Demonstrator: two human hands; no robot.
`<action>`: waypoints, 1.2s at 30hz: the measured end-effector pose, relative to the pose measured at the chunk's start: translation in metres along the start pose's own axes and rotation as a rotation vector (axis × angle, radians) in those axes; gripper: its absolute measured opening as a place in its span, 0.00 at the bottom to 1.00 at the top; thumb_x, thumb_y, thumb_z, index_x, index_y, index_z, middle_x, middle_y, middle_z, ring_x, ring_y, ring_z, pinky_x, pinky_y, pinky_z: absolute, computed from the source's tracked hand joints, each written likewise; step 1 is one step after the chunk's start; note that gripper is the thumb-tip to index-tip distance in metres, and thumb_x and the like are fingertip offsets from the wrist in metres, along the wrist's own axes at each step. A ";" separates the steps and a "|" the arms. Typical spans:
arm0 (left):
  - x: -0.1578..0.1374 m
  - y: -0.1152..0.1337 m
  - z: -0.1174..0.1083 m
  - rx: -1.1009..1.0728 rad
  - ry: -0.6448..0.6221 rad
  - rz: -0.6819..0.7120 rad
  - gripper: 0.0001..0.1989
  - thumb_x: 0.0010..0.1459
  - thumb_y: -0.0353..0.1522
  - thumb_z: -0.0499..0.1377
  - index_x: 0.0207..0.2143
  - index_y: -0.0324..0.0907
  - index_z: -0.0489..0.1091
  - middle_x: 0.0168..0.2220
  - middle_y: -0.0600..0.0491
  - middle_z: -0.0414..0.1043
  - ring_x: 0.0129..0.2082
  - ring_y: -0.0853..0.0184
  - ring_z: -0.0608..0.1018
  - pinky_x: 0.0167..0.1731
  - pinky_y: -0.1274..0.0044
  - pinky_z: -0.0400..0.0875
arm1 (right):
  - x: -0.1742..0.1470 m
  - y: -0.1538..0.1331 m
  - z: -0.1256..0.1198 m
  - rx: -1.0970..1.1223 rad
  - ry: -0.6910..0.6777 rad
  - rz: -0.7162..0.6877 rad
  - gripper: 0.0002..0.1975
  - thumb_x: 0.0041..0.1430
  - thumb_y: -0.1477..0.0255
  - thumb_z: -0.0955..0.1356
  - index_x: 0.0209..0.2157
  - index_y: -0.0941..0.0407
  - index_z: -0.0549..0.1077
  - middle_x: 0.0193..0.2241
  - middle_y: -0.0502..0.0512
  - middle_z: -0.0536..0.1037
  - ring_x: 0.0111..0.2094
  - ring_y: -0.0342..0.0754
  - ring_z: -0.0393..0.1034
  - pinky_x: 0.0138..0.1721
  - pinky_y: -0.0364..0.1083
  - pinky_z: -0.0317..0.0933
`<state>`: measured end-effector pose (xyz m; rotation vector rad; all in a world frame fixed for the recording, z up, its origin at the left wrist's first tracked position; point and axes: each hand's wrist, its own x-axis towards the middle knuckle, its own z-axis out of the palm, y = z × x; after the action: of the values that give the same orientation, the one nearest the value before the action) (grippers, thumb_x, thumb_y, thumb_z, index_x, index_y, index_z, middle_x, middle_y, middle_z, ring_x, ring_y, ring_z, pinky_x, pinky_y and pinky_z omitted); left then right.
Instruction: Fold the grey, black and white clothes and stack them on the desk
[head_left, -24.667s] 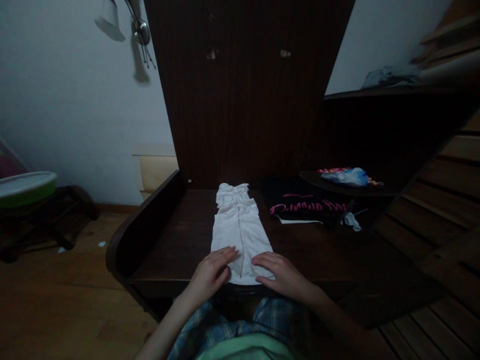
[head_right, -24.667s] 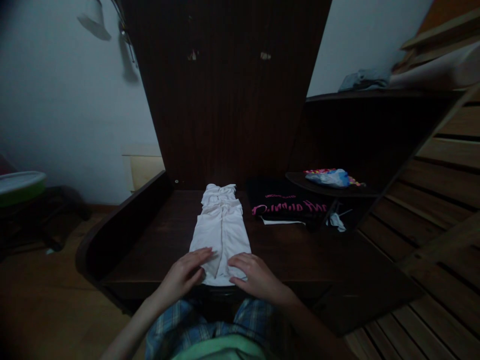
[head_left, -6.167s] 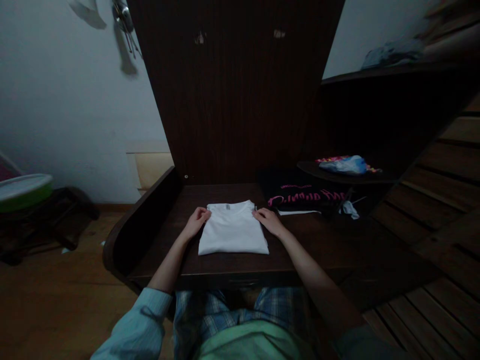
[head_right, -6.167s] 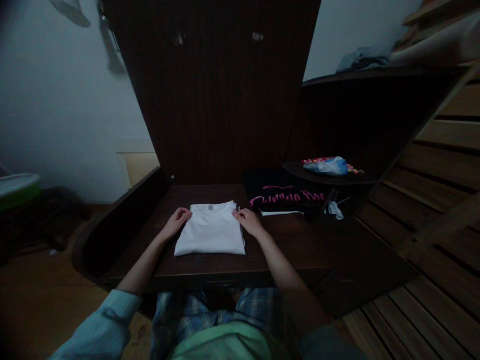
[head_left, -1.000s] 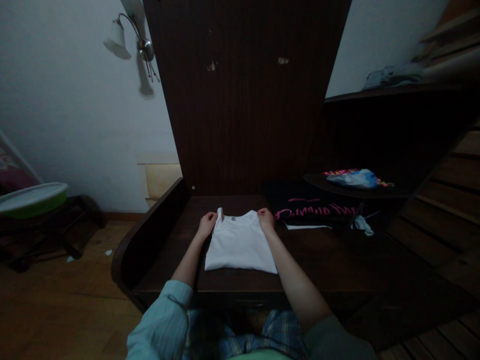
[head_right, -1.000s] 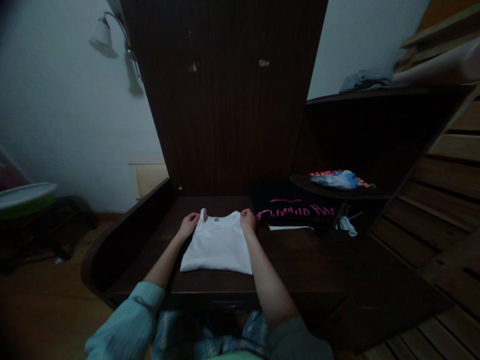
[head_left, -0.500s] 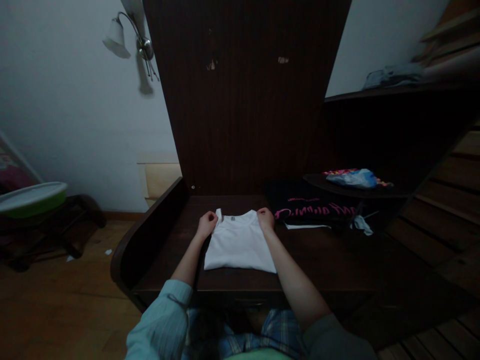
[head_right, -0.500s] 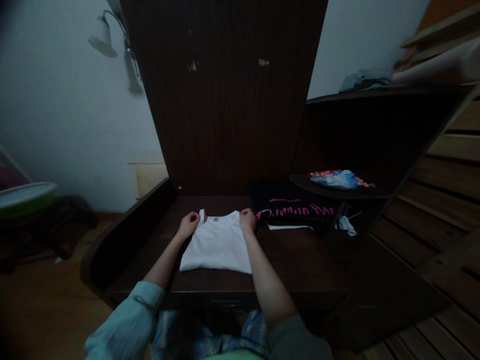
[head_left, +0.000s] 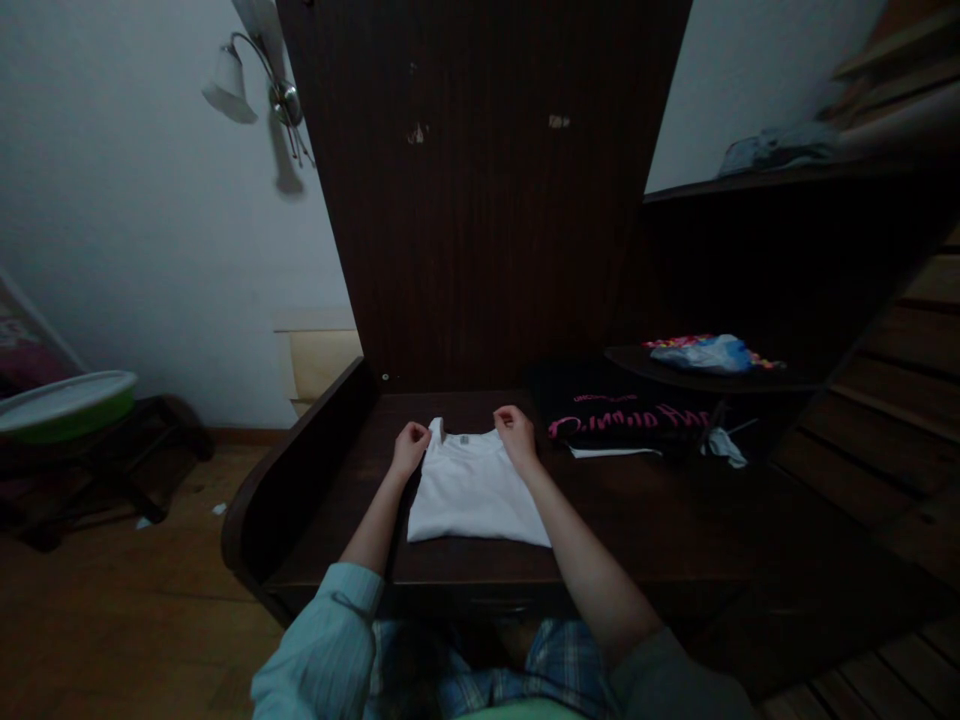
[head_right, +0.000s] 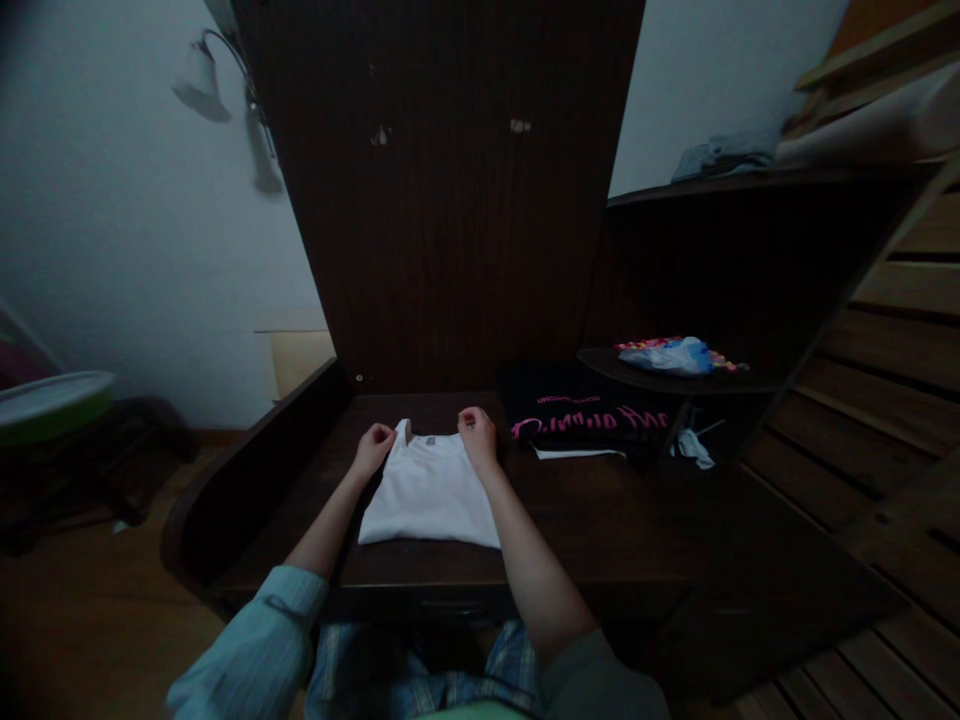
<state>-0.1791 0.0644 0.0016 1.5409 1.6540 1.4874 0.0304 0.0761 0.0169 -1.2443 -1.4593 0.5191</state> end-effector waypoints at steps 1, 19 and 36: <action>0.000 0.000 0.000 -0.003 -0.007 0.002 0.03 0.42 0.30 0.56 0.20 0.40 0.63 0.20 0.58 0.65 0.22 0.72 0.70 0.25 0.81 0.64 | -0.003 -0.001 0.004 0.040 -0.092 -0.049 0.06 0.48 0.73 0.63 0.29 0.57 0.70 0.28 0.52 0.74 0.31 0.43 0.68 0.35 0.41 0.60; -0.004 0.001 -0.002 0.075 0.001 -0.006 0.04 0.44 0.31 0.57 0.25 0.40 0.65 0.21 0.57 0.68 0.23 0.69 0.71 0.27 0.79 0.65 | -0.022 -0.006 0.010 -0.122 -0.582 -0.143 0.02 0.43 0.76 0.68 0.24 0.58 0.71 0.16 0.43 0.65 0.20 0.39 0.59 0.23 0.38 0.51; -0.002 -0.002 0.003 0.040 -0.035 -0.026 0.15 0.44 0.33 0.59 0.37 0.39 0.65 0.24 0.57 0.67 0.25 0.70 0.71 0.28 0.78 0.65 | -0.006 0.002 -0.014 -0.633 0.000 0.207 0.10 0.51 0.72 0.63 0.35 0.61 0.69 0.37 0.67 0.71 0.42 0.56 0.64 0.38 0.49 0.56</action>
<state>-0.1767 0.0646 -0.0020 1.5516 1.6869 1.4142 0.0425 0.0668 0.0168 -1.9035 -1.5590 0.1866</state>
